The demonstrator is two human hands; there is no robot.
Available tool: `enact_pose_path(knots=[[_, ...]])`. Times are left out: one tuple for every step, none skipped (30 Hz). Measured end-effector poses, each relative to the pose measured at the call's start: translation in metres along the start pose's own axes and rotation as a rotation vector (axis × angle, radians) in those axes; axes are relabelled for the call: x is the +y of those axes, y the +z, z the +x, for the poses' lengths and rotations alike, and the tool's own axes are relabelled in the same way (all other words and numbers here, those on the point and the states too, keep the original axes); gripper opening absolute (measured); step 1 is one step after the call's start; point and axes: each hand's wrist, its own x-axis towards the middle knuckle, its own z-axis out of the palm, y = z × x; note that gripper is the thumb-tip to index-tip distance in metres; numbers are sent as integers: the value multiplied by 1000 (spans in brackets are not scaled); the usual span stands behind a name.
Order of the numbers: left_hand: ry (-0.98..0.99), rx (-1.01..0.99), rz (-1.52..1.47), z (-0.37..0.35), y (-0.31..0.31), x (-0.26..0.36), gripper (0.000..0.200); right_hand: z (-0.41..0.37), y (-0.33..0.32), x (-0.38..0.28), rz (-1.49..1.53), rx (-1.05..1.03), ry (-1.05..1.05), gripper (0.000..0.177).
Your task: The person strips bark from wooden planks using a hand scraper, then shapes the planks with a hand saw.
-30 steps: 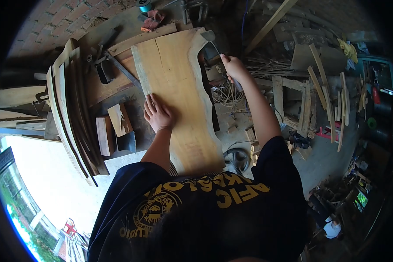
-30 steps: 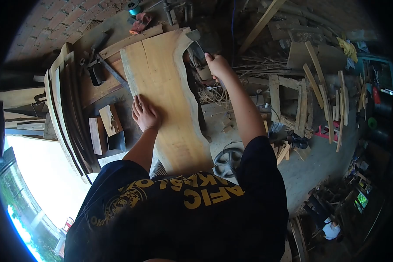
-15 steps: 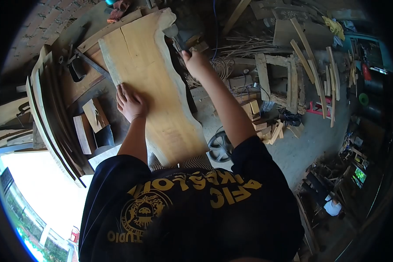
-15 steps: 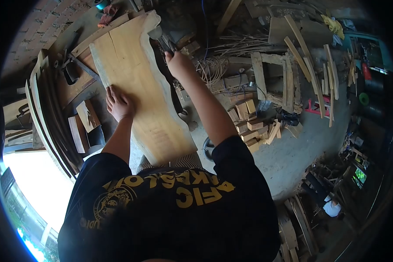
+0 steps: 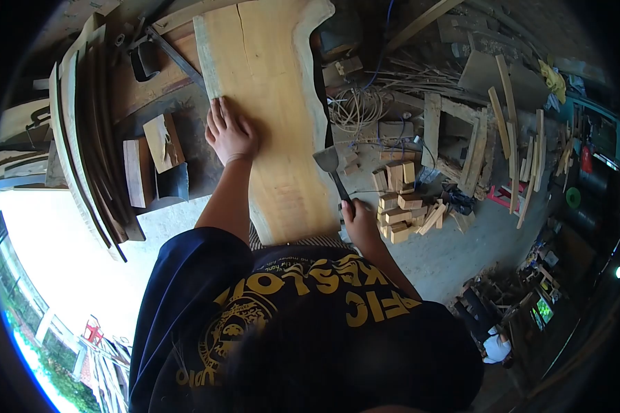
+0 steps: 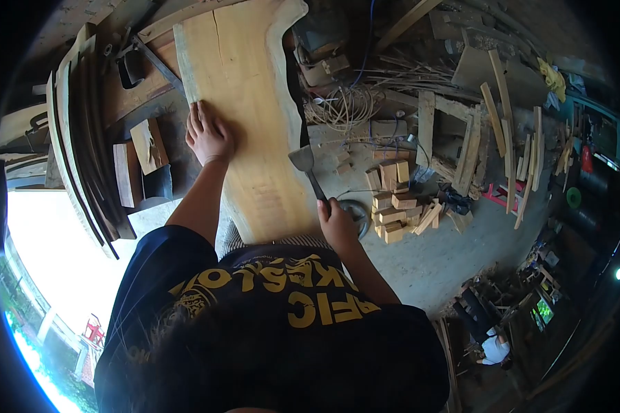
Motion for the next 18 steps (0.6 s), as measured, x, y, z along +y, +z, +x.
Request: enact_pose_path(knots=[[-3, -15, 1, 0, 1, 0, 62, -3, 2, 1, -5, -9, 12, 36], [1, -2, 0, 0, 1, -1, 62, -2, 6, 1, -21, 1, 40, 37], [9, 12, -2, 0, 2, -1, 62, 0, 10, -3, -36, 13, 69, 38], [13, 25, -13, 0, 2, 0, 62, 8, 14, -10, -47, 15, 67, 39], [22, 14, -7, 0, 2, 0, 62, 20, 17, -22, -27, 6, 81, 40], [20, 25, -6, 0, 2, -1, 62, 30, 19, -34, -3, -4, 98, 41], [21, 37, -5, 0, 4, -1, 62, 43, 21, -45, 26, 0, 90, 43], [25, 48, -3, 0, 5, -2, 62, 48, 22, -51, 59, 8, 86, 44], [57, 37, 2, 0, 7, -4, 62, 45, 23, -51, 84, 17, 108, 44], [48, 51, 15, 1, 9, -5, 62, 41, 24, -48, 67, 25, 99, 41], [36, 65, 23, 1, 12, -6, 61, 33, 24, -42, 45, 33, 92, 39], [43, 78, 31, 2, 13, -7, 61, 22, 31, -21, 12, 36, 55, 44], [50, 95, 19, 2, 13, -6, 61, 3, 32, -4, 19, 48, 77, 44], [50, 91, 14, 2, 12, -6, 61, -20, 33, 11, -12, 4, 102, 44], [46, 91, 8, 2, 11, -5, 60, -43, 33, 24, -44, -40, 122, 43], [56, 89, -2, 1, 11, -3, 60, -69, 35, 39, -43, -29, 129, 43], [48, 78, -20, 2, 10, -3, 61, -94, 37, 52, -27, -25, 159, 43], [38, 70, -35, 2, 9, -3, 61, -109, 37, 55, -10, -24, 185, 43]])
